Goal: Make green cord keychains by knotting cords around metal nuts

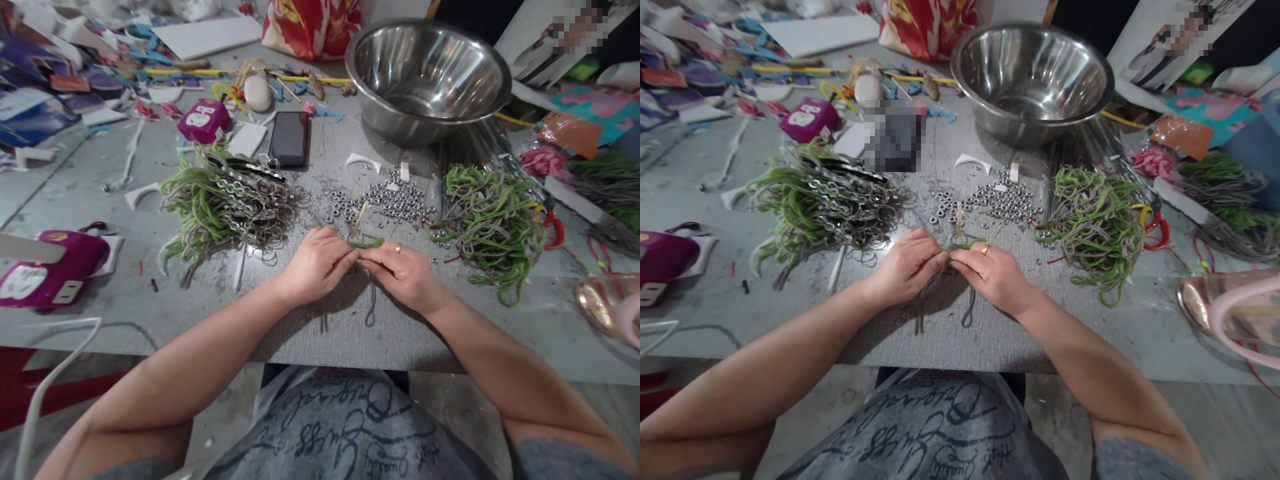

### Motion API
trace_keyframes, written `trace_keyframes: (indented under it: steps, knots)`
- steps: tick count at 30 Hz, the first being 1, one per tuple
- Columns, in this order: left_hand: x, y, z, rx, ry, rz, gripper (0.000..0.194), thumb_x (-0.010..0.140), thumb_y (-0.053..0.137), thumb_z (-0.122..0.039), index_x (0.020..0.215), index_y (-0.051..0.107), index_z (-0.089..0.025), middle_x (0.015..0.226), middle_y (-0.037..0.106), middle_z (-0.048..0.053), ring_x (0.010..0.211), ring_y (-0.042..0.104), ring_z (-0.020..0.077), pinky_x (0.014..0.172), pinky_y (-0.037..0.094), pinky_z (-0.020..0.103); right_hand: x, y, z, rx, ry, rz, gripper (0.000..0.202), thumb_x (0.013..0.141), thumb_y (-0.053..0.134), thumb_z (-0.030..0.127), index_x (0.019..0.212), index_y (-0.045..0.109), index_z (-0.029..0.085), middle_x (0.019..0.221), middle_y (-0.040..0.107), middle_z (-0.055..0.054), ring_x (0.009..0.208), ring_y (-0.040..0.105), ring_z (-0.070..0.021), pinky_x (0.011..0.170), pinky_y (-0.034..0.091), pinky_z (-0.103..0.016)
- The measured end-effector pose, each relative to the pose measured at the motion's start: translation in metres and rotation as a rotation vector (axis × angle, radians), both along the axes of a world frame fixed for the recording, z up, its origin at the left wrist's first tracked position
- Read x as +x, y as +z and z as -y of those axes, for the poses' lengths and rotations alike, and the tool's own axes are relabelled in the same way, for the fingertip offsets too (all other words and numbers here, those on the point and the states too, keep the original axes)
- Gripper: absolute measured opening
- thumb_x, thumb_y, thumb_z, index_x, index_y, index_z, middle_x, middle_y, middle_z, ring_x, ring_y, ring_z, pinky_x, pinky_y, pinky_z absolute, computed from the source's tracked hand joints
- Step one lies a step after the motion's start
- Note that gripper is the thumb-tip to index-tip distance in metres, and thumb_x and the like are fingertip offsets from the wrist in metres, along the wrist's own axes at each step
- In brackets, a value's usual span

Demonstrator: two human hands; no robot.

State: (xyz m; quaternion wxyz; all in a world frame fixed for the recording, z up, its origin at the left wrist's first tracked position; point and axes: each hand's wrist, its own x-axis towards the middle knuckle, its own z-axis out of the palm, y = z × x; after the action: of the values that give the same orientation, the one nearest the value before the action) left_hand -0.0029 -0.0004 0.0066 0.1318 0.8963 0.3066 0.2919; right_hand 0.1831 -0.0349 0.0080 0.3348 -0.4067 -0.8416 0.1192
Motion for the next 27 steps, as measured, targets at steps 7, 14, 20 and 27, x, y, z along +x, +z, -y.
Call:
trace_keyframes:
  steps: [7, 14, 20, 27]
  knots:
    - [0.0002, -0.0009, 0.0018, -0.108, 0.007, 0.070, 0.024, 0.089, 0.040, -0.026, 0.071, 0.053, -0.017, 0.064, 0.057, 0.002, 0.067, 0.046, 0.0152, 0.065, 0.039, 0.029, -0.0020, 0.0010, 0.0010, -0.020, -0.040, 0.014, 0.020, 0.091, 0.047, 0.027, 0.094, 0.065, 0.019, 0.077, 0.069, -0.003, 0.069, 0.063, -0.0123, 0.062, 0.050, -0.024]
    - [-0.0007, 0.0000, 0.0027, -0.199, -0.025, 0.190, 0.011, 0.085, 0.049, -0.019, 0.075, 0.054, -0.018, 0.071, 0.060, 0.001, 0.073, 0.050, 0.0137, 0.071, 0.041, 0.028, -0.0012, -0.0005, 0.0023, 0.021, -0.061, 0.022, 0.018, 0.089, 0.050, 0.024, 0.096, 0.065, 0.018, 0.085, 0.072, -0.003, 0.072, 0.066, -0.0132, 0.064, 0.051, -0.024]
    - [-0.0023, -0.0026, 0.0001, -0.177, -0.032, 0.174, 0.010, 0.083, 0.053, -0.016, 0.073, 0.054, -0.017, 0.070, 0.061, 0.000, 0.072, 0.050, 0.0134, 0.071, 0.040, 0.028, -0.0004, -0.0007, 0.0020, -0.015, -0.056, 0.082, 0.020, 0.091, 0.047, 0.026, 0.092, 0.065, 0.019, 0.081, 0.071, -0.003, 0.070, 0.065, -0.0134, 0.063, 0.049, -0.025]
    - [-0.0020, 0.0015, 0.0012, -0.121, -0.013, -0.016, 0.030, 0.089, 0.040, -0.028, 0.065, 0.053, -0.017, 0.063, 0.058, 0.002, 0.071, 0.049, 0.0164, 0.068, 0.037, 0.031, -0.0033, 0.0024, 0.0000, 0.002, -0.050, 0.068, 0.017, 0.088, 0.047, 0.024, 0.081, 0.063, 0.020, 0.080, 0.063, -0.004, 0.077, 0.058, -0.0161, 0.069, 0.046, -0.029]
